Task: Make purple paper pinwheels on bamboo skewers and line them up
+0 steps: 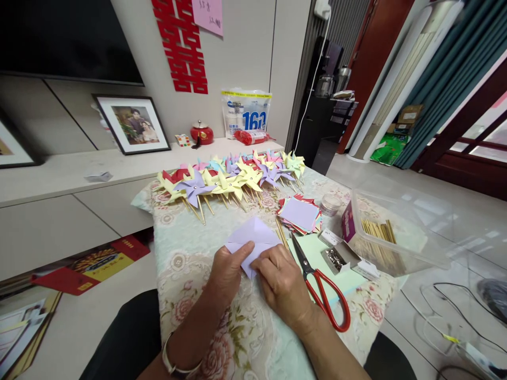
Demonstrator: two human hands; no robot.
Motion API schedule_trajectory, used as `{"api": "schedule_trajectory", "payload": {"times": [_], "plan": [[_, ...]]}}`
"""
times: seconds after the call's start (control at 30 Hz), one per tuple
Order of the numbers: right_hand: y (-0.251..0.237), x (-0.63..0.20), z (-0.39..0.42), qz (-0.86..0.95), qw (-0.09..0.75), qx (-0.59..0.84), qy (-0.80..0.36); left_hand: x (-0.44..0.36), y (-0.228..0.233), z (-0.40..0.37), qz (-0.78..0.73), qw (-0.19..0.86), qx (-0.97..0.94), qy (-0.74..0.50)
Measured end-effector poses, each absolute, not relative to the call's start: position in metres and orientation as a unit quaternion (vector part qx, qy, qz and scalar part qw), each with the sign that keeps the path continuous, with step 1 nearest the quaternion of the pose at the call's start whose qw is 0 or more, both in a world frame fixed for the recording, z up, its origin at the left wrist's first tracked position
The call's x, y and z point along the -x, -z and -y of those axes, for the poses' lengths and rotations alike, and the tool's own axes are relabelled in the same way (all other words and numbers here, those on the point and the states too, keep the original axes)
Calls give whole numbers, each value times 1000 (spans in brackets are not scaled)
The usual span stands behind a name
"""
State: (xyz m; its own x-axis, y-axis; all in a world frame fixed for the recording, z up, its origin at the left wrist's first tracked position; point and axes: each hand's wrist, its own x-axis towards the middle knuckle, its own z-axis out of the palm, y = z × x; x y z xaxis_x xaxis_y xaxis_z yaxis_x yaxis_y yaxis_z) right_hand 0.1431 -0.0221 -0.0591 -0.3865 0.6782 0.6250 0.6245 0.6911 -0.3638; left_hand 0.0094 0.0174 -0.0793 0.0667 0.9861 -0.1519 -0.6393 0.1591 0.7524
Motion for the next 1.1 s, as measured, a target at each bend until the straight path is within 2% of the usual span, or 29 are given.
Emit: {"api": "schedule_trajectory", "payload": {"times": [0.13, 0.3, 0.47, 0.8, 1.1], "plan": [[63, -142, 22, 849, 347, 397, -19, -10, 81, -18, -316, 690, -251, -601], [63, -141, 23, 855, 331, 399, -19, -11, 81, -17, -311, 698, -250, -595], [62, -141, 22, 833, 366, 410, -61, -10, 78, -15, -314, 704, -255, -583], [56, -141, 22, 728, 423, 487, -232, -10, 77, -13, -344, 684, -294, -573], [53, -142, 21, 645, 442, 554, -286, -12, 79, -11, -397, 666, -338, -534]]}}
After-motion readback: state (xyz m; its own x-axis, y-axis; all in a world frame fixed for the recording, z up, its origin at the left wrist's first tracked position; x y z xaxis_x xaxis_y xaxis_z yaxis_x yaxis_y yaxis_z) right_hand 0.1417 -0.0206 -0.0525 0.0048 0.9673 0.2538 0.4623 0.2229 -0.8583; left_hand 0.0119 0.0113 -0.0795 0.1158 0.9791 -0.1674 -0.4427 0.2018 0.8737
